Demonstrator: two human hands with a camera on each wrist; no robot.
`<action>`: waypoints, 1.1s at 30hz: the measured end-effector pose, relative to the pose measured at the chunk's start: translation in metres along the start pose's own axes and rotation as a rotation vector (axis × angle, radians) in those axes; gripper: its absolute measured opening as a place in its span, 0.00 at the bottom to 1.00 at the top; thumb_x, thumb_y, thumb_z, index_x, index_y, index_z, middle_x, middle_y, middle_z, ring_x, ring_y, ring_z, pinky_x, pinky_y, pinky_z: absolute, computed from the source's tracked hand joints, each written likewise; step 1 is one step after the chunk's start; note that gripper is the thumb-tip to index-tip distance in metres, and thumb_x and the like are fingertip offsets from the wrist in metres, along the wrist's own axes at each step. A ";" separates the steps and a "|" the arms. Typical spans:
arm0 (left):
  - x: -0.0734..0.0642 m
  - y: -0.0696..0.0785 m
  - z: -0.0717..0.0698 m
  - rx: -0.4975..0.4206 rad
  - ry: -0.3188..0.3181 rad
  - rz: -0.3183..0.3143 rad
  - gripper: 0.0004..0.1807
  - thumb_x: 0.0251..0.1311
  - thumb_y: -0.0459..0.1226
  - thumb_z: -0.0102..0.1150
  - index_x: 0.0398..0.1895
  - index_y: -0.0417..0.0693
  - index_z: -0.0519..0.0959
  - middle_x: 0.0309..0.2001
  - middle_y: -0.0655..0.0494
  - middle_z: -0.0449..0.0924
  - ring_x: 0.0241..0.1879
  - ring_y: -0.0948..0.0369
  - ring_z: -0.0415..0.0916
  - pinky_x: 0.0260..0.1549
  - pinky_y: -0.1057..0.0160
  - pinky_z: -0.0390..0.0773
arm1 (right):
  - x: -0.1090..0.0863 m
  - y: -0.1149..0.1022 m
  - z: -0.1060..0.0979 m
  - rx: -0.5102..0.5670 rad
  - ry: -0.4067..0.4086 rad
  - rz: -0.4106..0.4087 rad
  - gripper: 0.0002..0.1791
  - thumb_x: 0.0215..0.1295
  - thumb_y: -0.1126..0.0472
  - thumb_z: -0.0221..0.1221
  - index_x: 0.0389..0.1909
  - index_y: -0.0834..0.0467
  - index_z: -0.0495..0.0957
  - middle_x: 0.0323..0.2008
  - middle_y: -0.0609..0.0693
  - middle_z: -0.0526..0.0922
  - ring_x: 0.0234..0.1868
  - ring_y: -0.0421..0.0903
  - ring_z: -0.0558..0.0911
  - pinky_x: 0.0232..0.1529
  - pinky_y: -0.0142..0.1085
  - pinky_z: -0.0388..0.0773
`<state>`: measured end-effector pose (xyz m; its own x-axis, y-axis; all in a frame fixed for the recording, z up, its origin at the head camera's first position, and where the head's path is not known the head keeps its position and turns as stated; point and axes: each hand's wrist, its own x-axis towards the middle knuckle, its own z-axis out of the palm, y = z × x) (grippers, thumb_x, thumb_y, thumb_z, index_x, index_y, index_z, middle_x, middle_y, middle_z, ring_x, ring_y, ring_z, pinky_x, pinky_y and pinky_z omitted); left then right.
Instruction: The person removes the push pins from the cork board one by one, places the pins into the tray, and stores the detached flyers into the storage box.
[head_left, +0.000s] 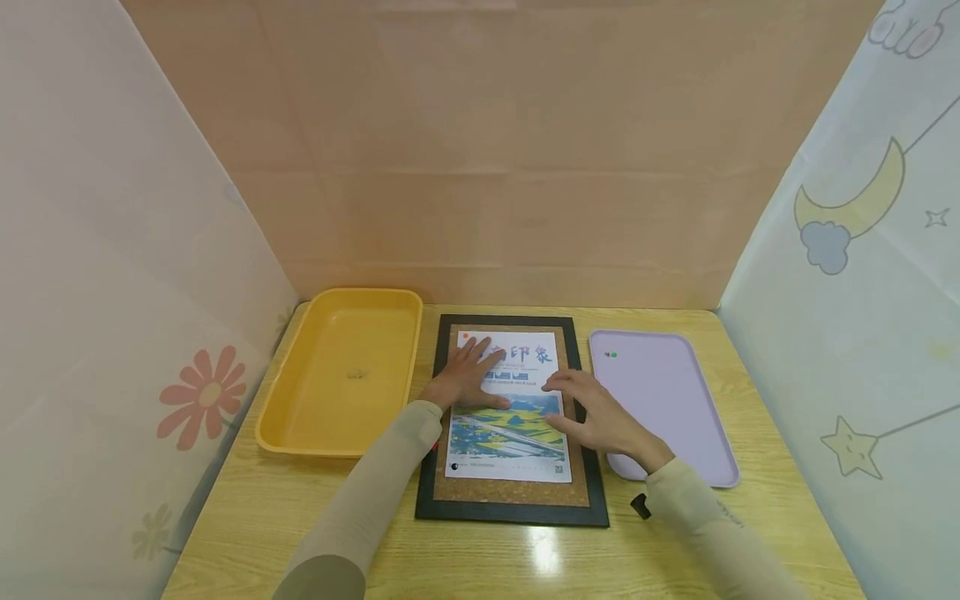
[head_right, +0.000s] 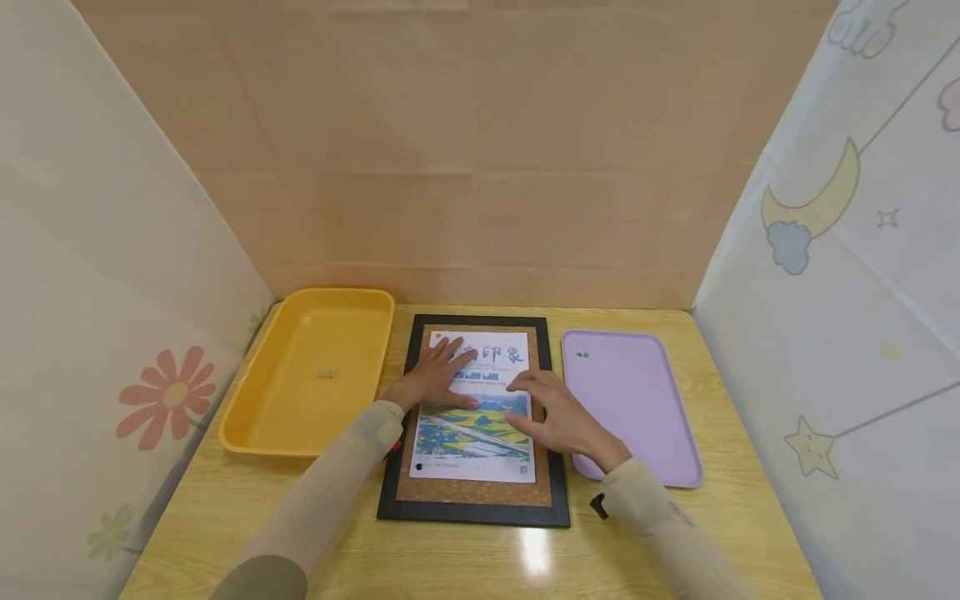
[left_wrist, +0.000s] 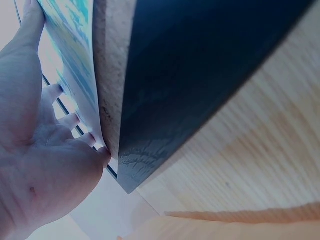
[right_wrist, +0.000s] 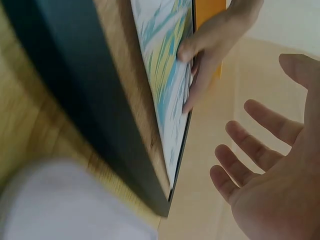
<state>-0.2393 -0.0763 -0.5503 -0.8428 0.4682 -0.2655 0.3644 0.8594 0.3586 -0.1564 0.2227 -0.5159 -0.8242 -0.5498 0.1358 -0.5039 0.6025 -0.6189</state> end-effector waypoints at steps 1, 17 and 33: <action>0.000 0.000 0.000 0.005 -0.001 -0.003 0.62 0.65 0.71 0.71 0.95 0.62 0.52 0.96 0.50 0.38 0.96 0.43 0.32 0.93 0.34 0.39 | 0.001 -0.003 0.003 0.001 -0.002 -0.016 0.27 0.77 0.50 0.70 0.70 0.58 0.83 0.75 0.65 0.78 0.77 0.69 0.76 0.72 0.77 0.75; 0.003 -0.001 0.003 0.037 0.007 -0.004 0.61 0.67 0.70 0.71 0.95 0.61 0.53 0.96 0.49 0.38 0.96 0.42 0.33 0.93 0.34 0.41 | 0.013 -0.038 0.045 0.055 -0.133 -0.140 0.21 0.78 0.51 0.71 0.65 0.56 0.86 0.65 0.49 0.84 0.68 0.52 0.83 0.68 0.58 0.85; 0.001 -0.002 0.003 -0.004 0.000 0.007 0.62 0.67 0.69 0.72 0.95 0.62 0.51 0.96 0.50 0.36 0.96 0.42 0.31 0.94 0.35 0.38 | 0.024 -0.060 0.092 0.033 -0.281 -0.207 0.20 0.83 0.52 0.66 0.67 0.59 0.84 0.63 0.51 0.89 0.65 0.49 0.87 0.70 0.49 0.86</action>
<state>-0.2397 -0.0775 -0.5539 -0.8404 0.4738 -0.2629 0.3686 0.8555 0.3636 -0.1226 0.1197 -0.5472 -0.5999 -0.7988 0.0458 -0.6406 0.4452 -0.6256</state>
